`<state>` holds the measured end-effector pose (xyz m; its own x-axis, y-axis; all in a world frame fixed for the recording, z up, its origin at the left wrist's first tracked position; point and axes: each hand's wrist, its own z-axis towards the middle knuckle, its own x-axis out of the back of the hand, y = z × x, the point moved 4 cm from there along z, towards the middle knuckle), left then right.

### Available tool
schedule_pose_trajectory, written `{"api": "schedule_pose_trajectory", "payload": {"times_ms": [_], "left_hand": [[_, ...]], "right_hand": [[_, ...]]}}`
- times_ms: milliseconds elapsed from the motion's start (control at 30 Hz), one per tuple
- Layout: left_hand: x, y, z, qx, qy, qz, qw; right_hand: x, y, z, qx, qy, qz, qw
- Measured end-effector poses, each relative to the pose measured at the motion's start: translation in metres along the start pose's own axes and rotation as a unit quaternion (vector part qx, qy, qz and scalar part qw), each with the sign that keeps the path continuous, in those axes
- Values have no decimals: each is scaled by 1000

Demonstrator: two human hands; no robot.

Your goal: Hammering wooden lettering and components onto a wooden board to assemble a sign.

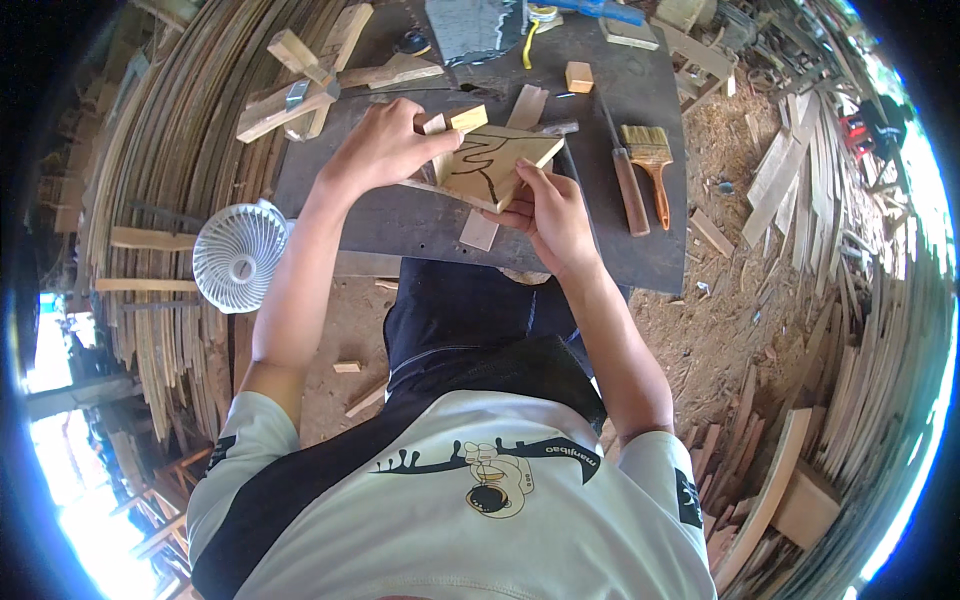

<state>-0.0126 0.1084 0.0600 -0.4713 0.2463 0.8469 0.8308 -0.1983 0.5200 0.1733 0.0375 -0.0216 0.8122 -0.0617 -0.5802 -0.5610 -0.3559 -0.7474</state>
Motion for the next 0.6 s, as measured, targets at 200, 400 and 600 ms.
{"api": "schedule_pose_trajectory", "payload": {"times_ms": [200,400,600], "left_hand": [[11,14,35,-37,-62,130,989],[3,18,55,-6,-134,22,991],[-26,22,47,38,-201,18,979]], "right_hand": [[8,4,4,-66,-57,156,984],[15,3,-1,-72,-11,185,980],[34,25,-12,-86,-49,234,967]]}}
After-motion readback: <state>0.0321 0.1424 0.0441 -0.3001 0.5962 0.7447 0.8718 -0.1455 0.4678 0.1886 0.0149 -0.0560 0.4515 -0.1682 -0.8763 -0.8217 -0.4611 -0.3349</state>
